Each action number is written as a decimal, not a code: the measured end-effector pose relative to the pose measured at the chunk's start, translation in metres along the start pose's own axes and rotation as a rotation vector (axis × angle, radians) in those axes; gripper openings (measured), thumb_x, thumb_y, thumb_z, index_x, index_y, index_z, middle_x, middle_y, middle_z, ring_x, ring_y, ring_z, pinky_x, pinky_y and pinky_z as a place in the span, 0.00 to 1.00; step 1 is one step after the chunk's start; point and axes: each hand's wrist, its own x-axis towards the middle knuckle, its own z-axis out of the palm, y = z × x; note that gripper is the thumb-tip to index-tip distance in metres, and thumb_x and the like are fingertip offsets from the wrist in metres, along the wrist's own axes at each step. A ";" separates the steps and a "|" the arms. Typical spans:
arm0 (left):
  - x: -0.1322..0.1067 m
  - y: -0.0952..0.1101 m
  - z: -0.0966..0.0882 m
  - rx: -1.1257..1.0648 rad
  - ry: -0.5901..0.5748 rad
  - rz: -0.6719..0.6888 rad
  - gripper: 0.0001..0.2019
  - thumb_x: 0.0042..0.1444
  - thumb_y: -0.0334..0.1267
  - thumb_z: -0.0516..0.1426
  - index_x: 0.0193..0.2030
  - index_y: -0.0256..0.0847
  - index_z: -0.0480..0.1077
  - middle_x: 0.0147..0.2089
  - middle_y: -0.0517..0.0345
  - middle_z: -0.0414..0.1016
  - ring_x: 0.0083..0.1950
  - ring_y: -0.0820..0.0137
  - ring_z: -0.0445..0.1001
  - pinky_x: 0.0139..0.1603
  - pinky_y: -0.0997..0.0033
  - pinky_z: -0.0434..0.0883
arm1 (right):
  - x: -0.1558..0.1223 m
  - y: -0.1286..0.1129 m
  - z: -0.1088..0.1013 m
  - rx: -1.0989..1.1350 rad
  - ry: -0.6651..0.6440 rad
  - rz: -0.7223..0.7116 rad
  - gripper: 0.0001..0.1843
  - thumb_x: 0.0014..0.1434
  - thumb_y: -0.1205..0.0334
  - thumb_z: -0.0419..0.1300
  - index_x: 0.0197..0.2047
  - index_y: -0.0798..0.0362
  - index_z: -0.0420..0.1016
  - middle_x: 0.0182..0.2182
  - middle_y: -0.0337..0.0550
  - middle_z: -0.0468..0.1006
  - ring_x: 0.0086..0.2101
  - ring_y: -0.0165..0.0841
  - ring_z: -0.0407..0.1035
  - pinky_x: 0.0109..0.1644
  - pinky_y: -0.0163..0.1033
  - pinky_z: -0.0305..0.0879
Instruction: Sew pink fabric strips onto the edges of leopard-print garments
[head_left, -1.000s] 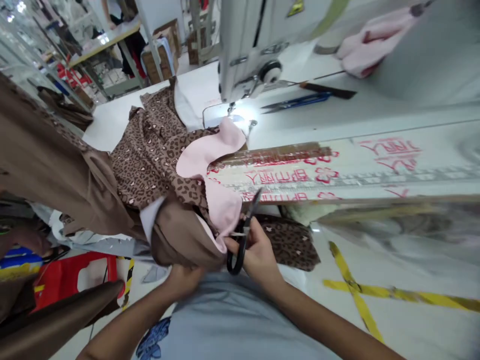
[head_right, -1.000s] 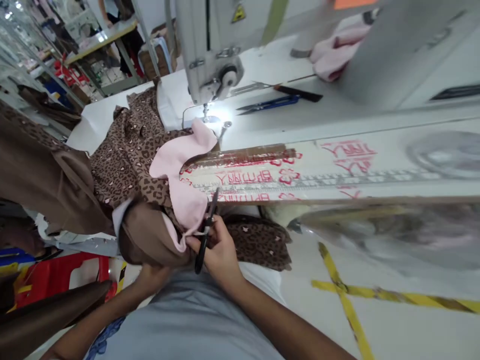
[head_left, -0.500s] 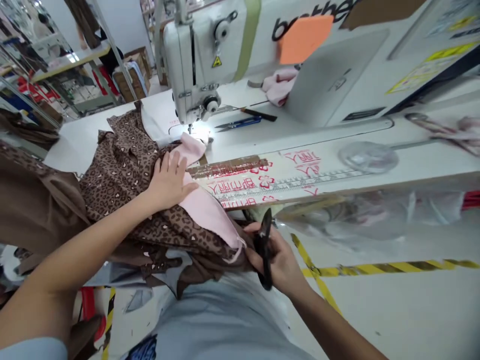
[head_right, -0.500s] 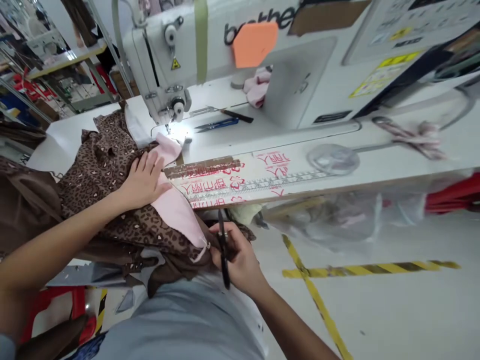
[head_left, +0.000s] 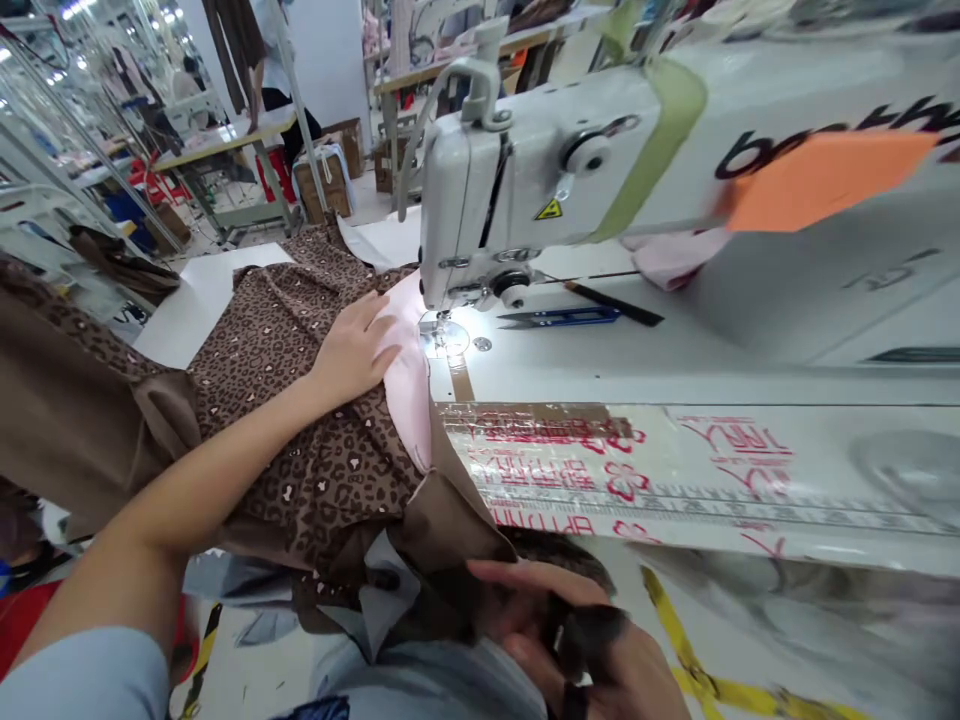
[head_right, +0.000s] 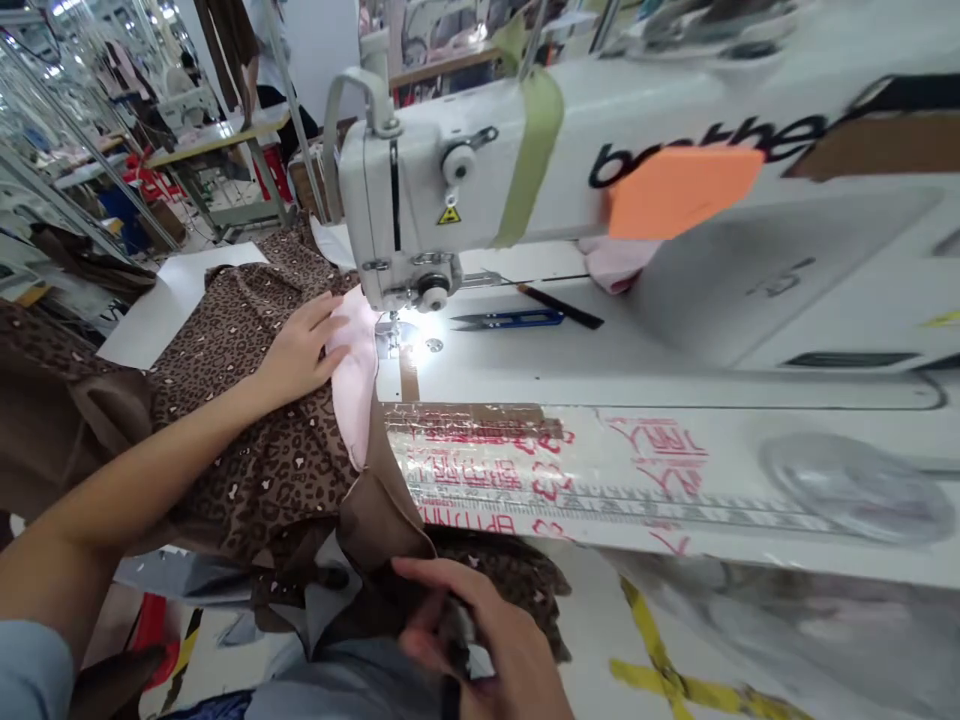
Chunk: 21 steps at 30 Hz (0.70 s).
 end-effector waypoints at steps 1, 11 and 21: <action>-0.010 0.003 -0.003 -0.008 -0.031 -0.028 0.21 0.60 0.44 0.46 0.55 0.33 0.62 0.64 0.45 0.53 0.67 0.57 0.45 0.66 0.55 0.45 | 0.014 -0.011 -0.001 -0.036 -0.097 -0.072 0.18 0.59 0.62 0.52 0.53 0.47 0.58 0.33 0.39 0.77 0.27 0.30 0.71 0.28 0.32 0.66; -0.039 -0.011 0.014 0.034 -0.207 -0.207 0.31 0.59 0.55 0.44 0.65 0.42 0.47 0.68 0.47 0.41 0.68 0.47 0.37 0.62 0.39 0.42 | 0.096 -0.057 0.015 -0.877 -0.530 -0.410 0.12 0.42 0.75 0.63 0.29 0.53 0.68 0.16 0.39 0.71 0.16 0.35 0.65 0.17 0.37 0.42; -0.045 -0.015 0.012 -0.202 -0.142 -0.130 0.32 0.57 0.55 0.48 0.63 0.39 0.52 0.68 0.48 0.44 0.68 0.49 0.37 0.64 0.42 0.39 | 0.045 -0.014 -0.121 -0.393 -0.255 0.196 0.12 0.59 0.49 0.49 0.31 0.47 0.63 0.19 0.39 0.73 0.17 0.31 0.67 0.18 0.33 0.62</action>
